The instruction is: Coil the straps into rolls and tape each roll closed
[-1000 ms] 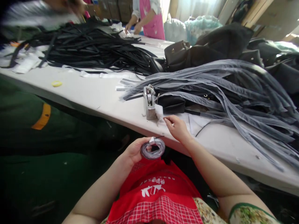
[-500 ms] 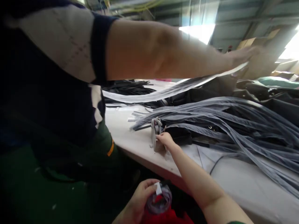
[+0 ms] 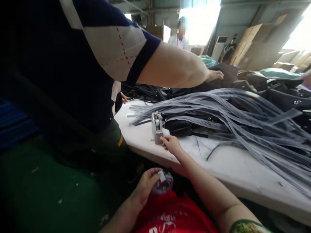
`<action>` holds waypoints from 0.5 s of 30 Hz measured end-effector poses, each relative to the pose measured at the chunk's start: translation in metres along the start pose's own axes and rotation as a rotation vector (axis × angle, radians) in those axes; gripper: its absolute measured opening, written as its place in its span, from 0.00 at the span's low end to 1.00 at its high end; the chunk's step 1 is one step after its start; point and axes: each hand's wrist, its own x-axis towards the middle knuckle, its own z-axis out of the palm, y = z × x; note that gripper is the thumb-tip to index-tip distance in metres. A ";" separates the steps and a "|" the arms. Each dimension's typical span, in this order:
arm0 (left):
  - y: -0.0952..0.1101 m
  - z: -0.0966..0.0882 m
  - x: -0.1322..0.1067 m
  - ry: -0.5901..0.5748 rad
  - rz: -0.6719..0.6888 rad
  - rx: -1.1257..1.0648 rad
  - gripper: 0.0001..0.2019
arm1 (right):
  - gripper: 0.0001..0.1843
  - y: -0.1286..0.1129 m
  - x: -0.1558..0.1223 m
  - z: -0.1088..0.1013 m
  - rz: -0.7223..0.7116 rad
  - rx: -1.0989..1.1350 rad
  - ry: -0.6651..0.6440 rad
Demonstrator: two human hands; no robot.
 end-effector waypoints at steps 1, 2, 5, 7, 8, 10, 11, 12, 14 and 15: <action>0.002 0.003 -0.001 0.023 0.028 0.013 0.20 | 0.18 -0.003 -0.013 -0.005 -0.005 0.013 -0.029; 0.004 0.005 -0.001 0.043 0.065 0.020 0.19 | 0.18 -0.005 -0.028 -0.009 -0.017 0.037 -0.066; 0.011 0.012 0.000 0.079 0.203 0.023 0.17 | 0.20 -0.009 -0.078 -0.022 -0.053 0.137 -0.206; 0.015 0.017 0.002 0.076 0.269 0.040 0.16 | 0.22 -0.007 -0.106 -0.026 -0.027 0.161 -0.258; 0.017 0.019 0.003 0.069 0.288 0.051 0.16 | 0.22 -0.004 -0.117 -0.027 -0.004 0.154 -0.270; 0.019 0.024 0.004 0.056 0.304 0.064 0.17 | 0.23 0.003 -0.129 -0.028 0.040 0.129 -0.265; 0.020 0.027 0.004 0.051 0.307 0.065 0.17 | 0.24 0.006 -0.132 -0.027 0.059 0.118 -0.255; 0.021 0.030 0.003 0.048 0.307 0.062 0.17 | 0.24 0.009 -0.132 -0.027 0.074 0.107 -0.245; 0.022 0.034 -0.001 0.041 0.305 0.059 0.17 | 0.24 0.014 -0.130 -0.027 0.094 0.078 -0.225; 0.022 0.036 -0.002 0.038 0.305 0.060 0.17 | 0.24 0.016 -0.128 -0.028 0.101 0.062 -0.223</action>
